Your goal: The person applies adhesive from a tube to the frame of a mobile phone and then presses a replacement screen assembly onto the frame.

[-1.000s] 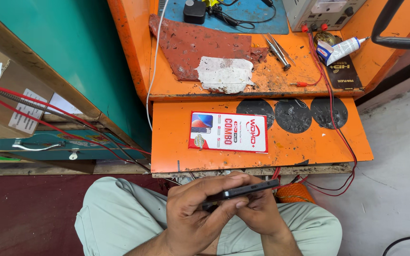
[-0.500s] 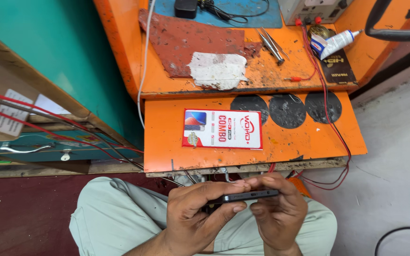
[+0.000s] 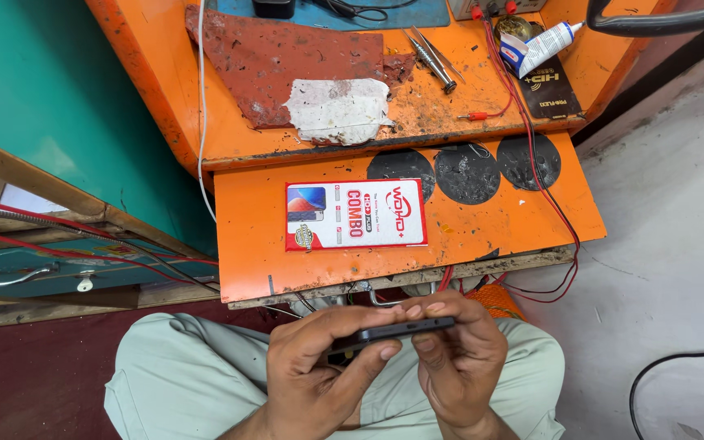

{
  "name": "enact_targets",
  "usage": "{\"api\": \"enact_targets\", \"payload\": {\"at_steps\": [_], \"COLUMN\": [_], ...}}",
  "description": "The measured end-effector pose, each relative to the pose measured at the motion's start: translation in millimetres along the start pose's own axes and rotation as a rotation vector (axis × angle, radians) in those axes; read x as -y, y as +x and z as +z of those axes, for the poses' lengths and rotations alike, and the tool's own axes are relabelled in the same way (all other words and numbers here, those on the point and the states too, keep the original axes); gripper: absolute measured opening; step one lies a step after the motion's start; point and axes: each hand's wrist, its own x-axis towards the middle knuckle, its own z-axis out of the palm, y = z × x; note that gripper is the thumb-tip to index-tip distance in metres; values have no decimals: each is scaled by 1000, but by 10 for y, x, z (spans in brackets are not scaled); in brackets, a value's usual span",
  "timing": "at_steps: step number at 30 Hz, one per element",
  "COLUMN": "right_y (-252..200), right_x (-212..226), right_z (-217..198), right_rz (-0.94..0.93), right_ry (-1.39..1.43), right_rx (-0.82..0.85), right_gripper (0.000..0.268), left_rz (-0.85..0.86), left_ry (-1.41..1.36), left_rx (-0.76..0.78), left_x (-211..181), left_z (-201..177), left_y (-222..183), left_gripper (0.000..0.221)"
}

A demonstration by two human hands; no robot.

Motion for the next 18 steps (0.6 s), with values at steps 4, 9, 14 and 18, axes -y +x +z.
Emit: {"api": "enact_targets", "payload": {"at_steps": [4,9,14,18], "right_y": [65,99,94,89], "right_x": [-127,-247,-285,-297], "right_z": [-3,32,57,100], "right_rz": [81,236,232,198], "right_ry": [208,357,405,459], "right_rx": [-52,-97,-64,-64], "right_gripper": [27,29,29,30], "left_rz": [-9,-38,-8,101], "left_ry": [142,323,367,344], "left_rx": [-51,-147,-150,-117], "left_x": [-106,-150,-136,-106], "left_z": [-15,-42,-47,-22], "left_y": [45,40,19,-15], "left_gripper": [38,36,36,35]}}
